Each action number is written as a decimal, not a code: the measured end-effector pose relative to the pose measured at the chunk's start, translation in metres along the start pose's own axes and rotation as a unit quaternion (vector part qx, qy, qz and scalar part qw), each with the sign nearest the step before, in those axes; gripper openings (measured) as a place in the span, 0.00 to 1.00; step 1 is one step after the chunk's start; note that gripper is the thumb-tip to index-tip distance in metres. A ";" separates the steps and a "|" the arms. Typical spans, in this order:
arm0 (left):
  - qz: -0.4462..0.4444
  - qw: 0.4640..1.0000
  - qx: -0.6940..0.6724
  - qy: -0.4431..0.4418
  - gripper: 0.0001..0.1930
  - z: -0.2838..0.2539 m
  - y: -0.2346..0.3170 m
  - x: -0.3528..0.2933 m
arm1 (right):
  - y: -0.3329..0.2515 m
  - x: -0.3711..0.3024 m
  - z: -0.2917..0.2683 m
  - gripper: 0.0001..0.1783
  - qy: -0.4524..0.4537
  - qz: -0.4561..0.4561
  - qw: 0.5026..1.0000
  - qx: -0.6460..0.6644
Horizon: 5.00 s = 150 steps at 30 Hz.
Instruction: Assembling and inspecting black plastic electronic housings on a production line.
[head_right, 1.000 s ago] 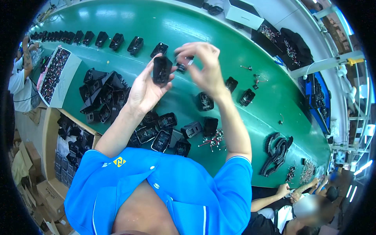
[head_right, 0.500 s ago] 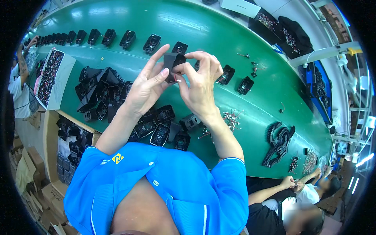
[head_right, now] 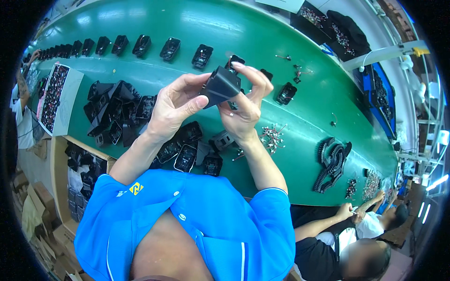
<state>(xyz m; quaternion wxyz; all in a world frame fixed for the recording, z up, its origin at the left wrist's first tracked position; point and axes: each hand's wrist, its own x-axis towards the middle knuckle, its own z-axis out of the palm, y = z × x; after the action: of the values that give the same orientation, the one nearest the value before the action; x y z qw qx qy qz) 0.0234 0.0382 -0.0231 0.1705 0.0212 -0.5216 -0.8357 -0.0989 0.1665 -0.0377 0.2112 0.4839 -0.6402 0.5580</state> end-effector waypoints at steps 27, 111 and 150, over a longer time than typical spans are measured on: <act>0.267 0.633 0.670 -0.280 0.15 0.024 -0.081 0.077 | 0.167 -0.025 -0.243 0.18 -0.390 0.270 0.779 -0.411; -0.033 0.999 -0.015 -0.029 0.26 0.025 -0.004 0.005 | -0.003 -0.025 -0.021 0.14 0.030 0.043 0.999 -0.006; 0.040 0.747 0.635 -0.193 0.22 0.010 -0.058 0.007 | 0.170 -0.021 -0.287 0.12 -0.365 0.264 0.784 -0.426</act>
<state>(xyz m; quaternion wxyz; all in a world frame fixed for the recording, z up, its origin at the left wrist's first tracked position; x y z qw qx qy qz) -0.0010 0.0682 -0.0687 0.0462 -0.0583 -0.9541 -0.2900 -0.3126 0.4229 -0.0591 -0.0091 0.3246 -0.9448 0.0436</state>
